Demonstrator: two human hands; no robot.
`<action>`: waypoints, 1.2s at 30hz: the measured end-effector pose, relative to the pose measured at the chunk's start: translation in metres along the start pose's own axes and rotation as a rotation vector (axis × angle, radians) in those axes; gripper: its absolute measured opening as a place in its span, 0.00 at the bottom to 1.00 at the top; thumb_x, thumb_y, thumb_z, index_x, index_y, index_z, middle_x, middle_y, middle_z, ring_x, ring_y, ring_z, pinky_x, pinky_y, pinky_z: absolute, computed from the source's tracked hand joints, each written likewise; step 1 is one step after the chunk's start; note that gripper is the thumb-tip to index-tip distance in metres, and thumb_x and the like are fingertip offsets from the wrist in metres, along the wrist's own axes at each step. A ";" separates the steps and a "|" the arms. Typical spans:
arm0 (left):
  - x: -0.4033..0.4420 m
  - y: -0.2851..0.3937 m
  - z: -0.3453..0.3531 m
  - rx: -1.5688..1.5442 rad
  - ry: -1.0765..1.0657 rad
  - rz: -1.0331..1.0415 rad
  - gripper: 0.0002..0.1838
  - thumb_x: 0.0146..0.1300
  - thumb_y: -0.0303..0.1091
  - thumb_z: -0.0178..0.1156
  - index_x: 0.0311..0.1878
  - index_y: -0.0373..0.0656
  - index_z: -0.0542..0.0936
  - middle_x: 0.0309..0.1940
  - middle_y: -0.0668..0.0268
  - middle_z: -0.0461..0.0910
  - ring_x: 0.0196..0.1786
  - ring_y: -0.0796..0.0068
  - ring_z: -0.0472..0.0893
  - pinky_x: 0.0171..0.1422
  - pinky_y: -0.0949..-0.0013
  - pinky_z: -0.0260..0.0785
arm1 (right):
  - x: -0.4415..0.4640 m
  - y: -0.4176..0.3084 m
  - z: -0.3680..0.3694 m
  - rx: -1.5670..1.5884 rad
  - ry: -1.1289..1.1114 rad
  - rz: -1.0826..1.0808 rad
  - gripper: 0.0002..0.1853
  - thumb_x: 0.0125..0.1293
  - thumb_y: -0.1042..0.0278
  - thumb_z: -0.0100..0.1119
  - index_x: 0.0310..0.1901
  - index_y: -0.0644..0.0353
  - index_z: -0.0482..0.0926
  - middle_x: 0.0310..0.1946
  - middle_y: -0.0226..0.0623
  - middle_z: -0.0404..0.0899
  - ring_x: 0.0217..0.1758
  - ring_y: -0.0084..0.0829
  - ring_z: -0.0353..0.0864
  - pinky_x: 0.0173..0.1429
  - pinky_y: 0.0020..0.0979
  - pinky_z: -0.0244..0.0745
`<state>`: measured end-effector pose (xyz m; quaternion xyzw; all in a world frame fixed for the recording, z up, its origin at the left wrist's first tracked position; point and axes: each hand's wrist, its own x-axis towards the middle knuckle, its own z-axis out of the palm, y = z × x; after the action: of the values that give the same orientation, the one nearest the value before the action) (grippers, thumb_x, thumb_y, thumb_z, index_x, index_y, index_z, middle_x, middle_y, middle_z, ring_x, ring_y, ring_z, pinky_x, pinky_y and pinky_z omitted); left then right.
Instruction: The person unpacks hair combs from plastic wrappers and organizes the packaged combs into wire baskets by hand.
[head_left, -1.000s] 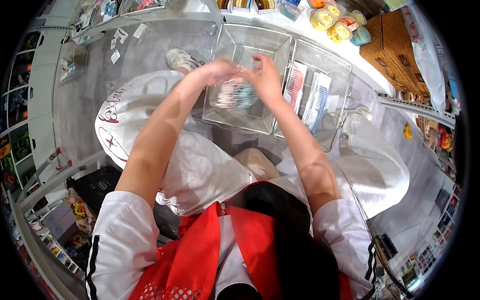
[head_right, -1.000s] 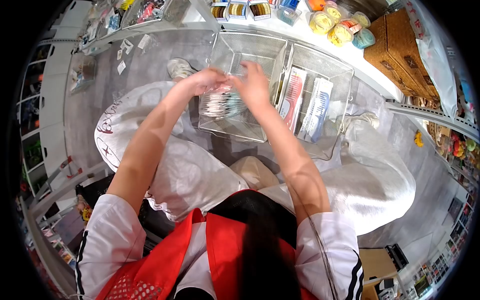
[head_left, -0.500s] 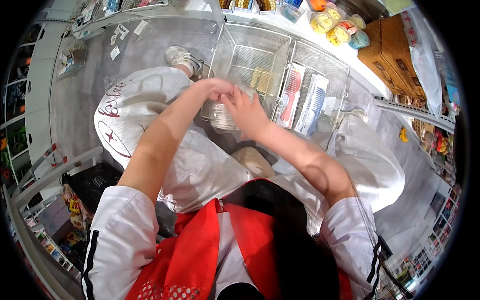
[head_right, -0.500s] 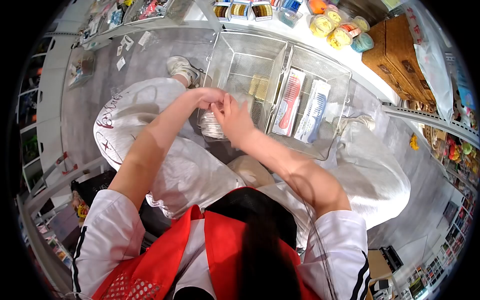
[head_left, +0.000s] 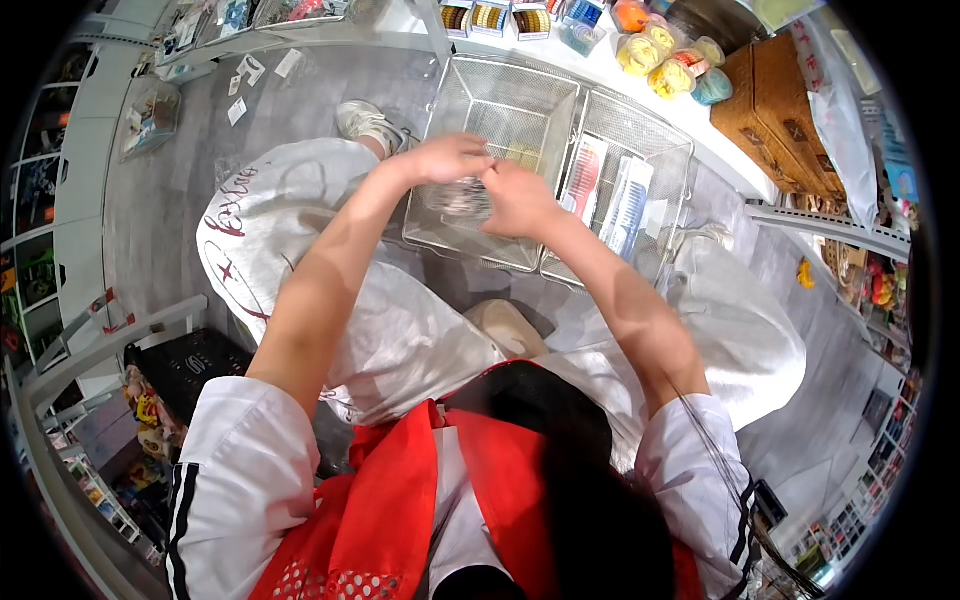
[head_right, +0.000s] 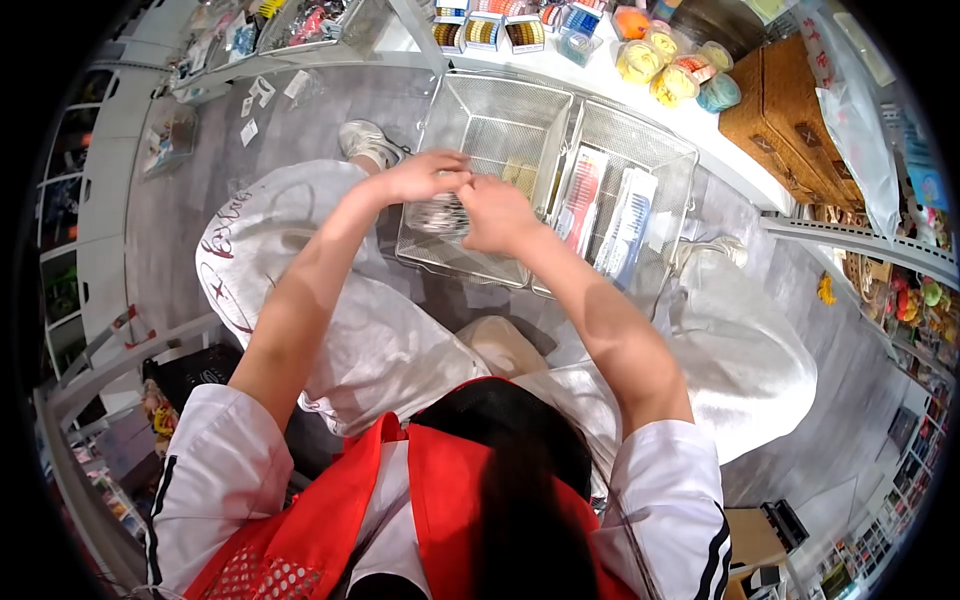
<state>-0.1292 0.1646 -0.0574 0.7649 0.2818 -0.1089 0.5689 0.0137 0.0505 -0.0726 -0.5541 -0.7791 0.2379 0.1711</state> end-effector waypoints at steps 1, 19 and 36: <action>-0.010 0.017 0.000 0.074 -0.052 -0.004 0.42 0.53 0.48 0.61 0.64 0.34 0.56 0.58 0.50 0.64 0.60 0.62 0.67 0.63 0.69 0.57 | -0.001 0.002 -0.002 0.020 0.020 0.011 0.33 0.35 0.66 0.64 0.48 0.61 0.66 0.35 0.47 0.73 0.42 0.44 0.74 0.45 0.39 0.71; -0.015 0.046 -0.092 -0.040 0.113 0.152 0.31 0.41 0.35 0.64 0.52 0.34 0.71 0.43 0.61 0.76 0.46 0.73 0.73 0.51 0.73 0.63 | 0.016 0.050 -0.059 0.982 -0.035 0.221 0.49 0.39 0.60 0.71 0.62 0.66 0.54 0.56 0.45 0.65 0.61 0.37 0.63 0.65 0.31 0.56; -0.008 0.017 -0.047 -0.943 0.451 0.065 0.30 0.56 0.47 0.55 0.58 0.36 0.66 0.54 0.57 0.71 0.56 0.65 0.70 0.61 0.62 0.60 | 0.009 0.037 -0.014 1.430 0.298 0.529 0.29 0.50 0.65 0.63 0.52 0.69 0.66 0.44 0.44 0.74 0.45 0.31 0.75 0.51 0.29 0.70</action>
<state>-0.1337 0.2027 -0.0245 0.4384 0.3918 0.2150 0.7798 0.0472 0.0719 -0.0817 -0.5028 -0.2469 0.6386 0.5277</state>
